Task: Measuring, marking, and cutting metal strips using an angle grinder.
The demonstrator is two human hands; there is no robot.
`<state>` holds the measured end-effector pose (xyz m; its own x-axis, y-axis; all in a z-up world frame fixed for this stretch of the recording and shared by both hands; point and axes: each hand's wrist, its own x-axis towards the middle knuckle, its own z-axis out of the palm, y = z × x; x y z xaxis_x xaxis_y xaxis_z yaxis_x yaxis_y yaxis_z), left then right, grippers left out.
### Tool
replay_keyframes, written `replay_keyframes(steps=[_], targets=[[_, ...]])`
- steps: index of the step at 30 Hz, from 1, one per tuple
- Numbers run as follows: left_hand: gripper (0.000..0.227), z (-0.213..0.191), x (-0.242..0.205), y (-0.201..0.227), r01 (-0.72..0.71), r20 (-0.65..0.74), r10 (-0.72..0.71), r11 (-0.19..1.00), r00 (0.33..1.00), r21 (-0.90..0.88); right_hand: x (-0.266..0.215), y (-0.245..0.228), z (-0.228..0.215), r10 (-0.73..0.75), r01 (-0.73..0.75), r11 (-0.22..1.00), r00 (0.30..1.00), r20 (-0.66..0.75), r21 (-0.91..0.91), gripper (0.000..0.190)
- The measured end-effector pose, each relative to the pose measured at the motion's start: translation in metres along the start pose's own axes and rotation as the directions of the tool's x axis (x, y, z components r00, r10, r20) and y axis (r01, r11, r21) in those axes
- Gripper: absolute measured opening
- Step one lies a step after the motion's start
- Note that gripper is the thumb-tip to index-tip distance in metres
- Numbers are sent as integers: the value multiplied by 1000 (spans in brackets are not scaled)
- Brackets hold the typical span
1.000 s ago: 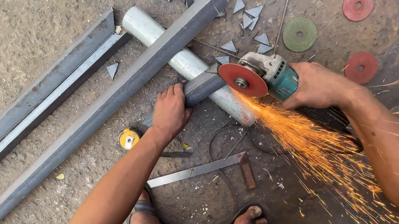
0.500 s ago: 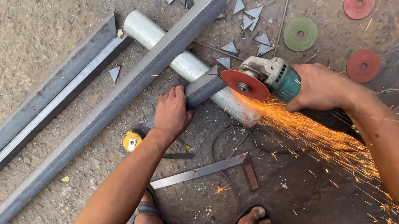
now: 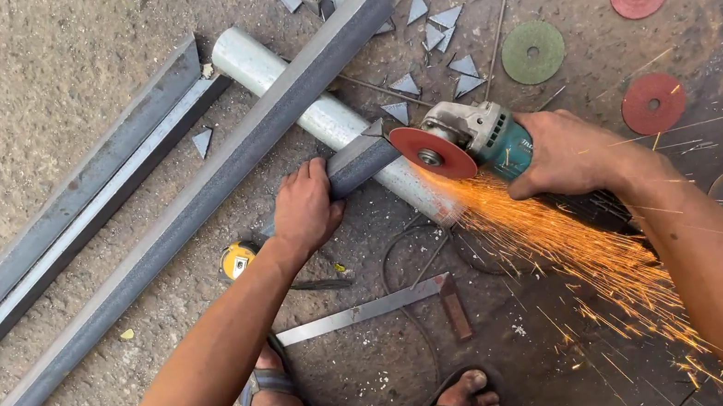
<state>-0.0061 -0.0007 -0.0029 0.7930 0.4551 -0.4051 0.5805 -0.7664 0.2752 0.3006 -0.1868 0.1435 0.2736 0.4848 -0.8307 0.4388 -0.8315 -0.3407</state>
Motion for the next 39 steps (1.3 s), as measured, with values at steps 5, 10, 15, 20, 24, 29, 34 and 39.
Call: replay_keyframes(steps=[5,10,15,20,24,29,34,39], targets=[[63,2,0,0,5,-5,-5,1000,1000,-6,5,1,1,17,-17,1000,1000,8,19,69],[63,6,0,-2,3,-31,-2,1000,1000,5,4,-2,0,-5,4,1000,1000,8,28,71],[66,6,1,-3,0,-31,0,1000,1000,-6,-1,-2,-1,8,-9,1000,1000,13,16,69],[67,6,1,-3,-5,-38,5,1000,999,0,-9,-10,-4,22,-22,1000,1000,14,21,70],[64,3,-1,-1,10,-6,-10,1000,1000,-17,-5,-4,-1,12,-13,1000,1000,23,25,70],[63,0,0,0,21,9,-20,999,1000,-37,-1,-6,1,0,-1,1000,1000,25,29,71],[61,-4,-1,1,18,8,-17,999,1000,-43,-7,-10,-2,2,-2,1000,1000,20,17,71],[64,-1,0,-1,16,4,-16,999,1000,-37,-8,-9,4,29,-29,1000,999,16,-13,71]])
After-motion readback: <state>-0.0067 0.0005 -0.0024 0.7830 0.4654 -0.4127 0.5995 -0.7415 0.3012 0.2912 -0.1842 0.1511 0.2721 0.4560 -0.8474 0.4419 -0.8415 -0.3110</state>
